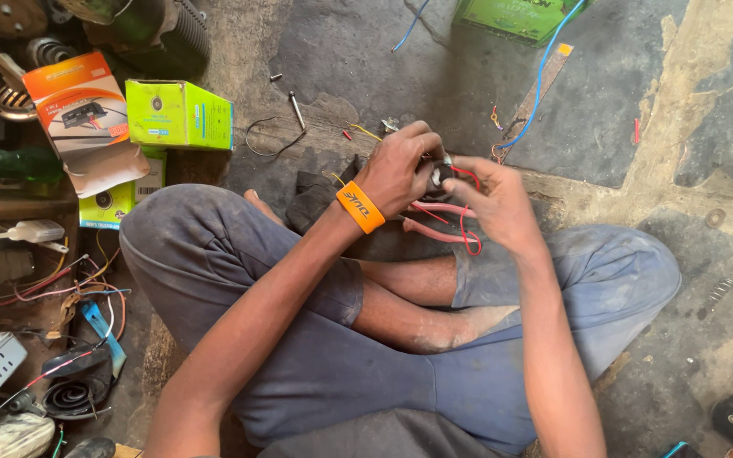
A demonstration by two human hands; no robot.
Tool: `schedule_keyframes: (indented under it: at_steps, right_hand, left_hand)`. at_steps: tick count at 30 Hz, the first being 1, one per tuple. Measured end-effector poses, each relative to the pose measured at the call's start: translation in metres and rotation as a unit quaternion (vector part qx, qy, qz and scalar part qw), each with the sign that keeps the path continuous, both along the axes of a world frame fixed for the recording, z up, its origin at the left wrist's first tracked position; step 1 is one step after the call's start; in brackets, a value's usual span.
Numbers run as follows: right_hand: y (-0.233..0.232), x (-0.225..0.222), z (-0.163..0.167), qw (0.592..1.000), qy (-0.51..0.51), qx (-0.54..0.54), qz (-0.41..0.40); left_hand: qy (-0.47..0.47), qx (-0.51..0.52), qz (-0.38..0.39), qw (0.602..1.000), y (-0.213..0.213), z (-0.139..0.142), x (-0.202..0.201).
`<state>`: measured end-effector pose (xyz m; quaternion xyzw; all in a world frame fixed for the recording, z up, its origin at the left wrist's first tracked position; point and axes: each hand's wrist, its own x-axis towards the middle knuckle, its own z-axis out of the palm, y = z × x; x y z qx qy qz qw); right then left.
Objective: The person sits on the floor of a repair workshop and joins electrical wires, using pliers to strip and twist the wire ends together. They then wrap the joined connections with electrical tape from a tape roll and position the wired assembly near a battery.
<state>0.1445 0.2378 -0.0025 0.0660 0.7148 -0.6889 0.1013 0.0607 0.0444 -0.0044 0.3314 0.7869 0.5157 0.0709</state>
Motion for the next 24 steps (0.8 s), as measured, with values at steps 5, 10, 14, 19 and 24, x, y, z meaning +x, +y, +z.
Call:
schedule_keyframes:
  at_steps: [5,10,14,19,24]
  right_hand:
    - [-0.009,0.002,0.021,0.979,0.075,0.162,-0.1]
    - [-0.019,0.006,0.022,0.938,0.11,0.314,-0.098]
    - [-0.019,0.005,0.009,0.965,0.057,0.242,-0.085]
    - [-0.009,0.005,0.004,0.991,-0.063,0.027,-0.111]
    - [0.002,0.009,-0.003,0.981,-0.096,-0.112,-0.123]
  left_hand:
    - [0.047,-0.032,0.038,0.998,-0.001,-0.007,0.0]
    - [0.024,-0.003,0.062,0.998,0.002,-0.016,0.002]
    - [0.022,0.019,0.051,0.998,0.003,-0.019,0.002]
    - [0.02,0.025,0.045,0.998,0.002,-0.017,-0.002]
    - [0.025,0.018,0.036,0.999,0.003,-0.016,-0.002]
